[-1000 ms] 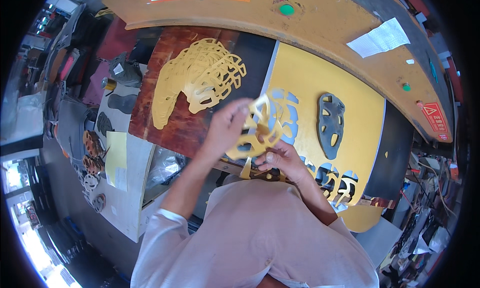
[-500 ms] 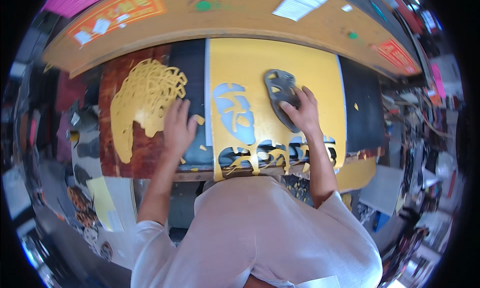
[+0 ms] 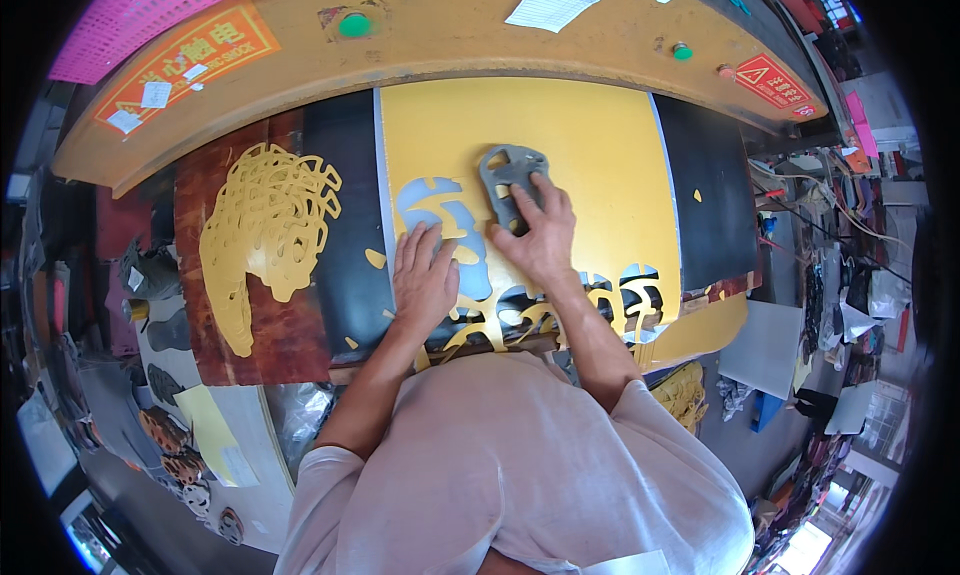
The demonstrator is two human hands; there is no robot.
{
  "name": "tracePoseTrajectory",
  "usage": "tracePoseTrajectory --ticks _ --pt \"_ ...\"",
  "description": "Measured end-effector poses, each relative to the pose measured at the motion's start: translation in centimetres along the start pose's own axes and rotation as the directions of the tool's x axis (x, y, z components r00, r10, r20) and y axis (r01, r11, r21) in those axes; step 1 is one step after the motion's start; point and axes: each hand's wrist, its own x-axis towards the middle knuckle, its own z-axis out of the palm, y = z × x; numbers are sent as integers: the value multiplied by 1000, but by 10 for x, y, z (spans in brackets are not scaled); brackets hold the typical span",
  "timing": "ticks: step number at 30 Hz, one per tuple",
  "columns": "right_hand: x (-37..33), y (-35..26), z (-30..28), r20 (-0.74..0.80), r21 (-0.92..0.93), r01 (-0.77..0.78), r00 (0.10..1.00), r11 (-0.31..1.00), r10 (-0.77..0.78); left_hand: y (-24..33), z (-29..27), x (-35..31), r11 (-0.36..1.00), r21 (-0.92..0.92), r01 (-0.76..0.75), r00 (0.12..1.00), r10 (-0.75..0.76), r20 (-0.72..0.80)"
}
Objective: The person repeatedly places a yellow cut sheet with blue lettering into a die-cutting machine, presses a green button to activate the press, then removes and weeds the cut pieces by hand. The weeded pieces are set aside on the machine surface.
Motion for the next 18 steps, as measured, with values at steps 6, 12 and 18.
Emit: tracePoseTrajectory --ticks 6,12,18 --pt "6 18 5 81 173 -53 996 984 39 7 -15 -5 985 -166 39 996 -51 -71" --pt "38 113 -45 110 360 -372 928 856 357 1 -30 -29 941 -263 211 957 -254 -142" --pt "54 150 -39 123 474 -531 830 702 545 -51 -12 -6 966 -88 243 940 -256 -225"
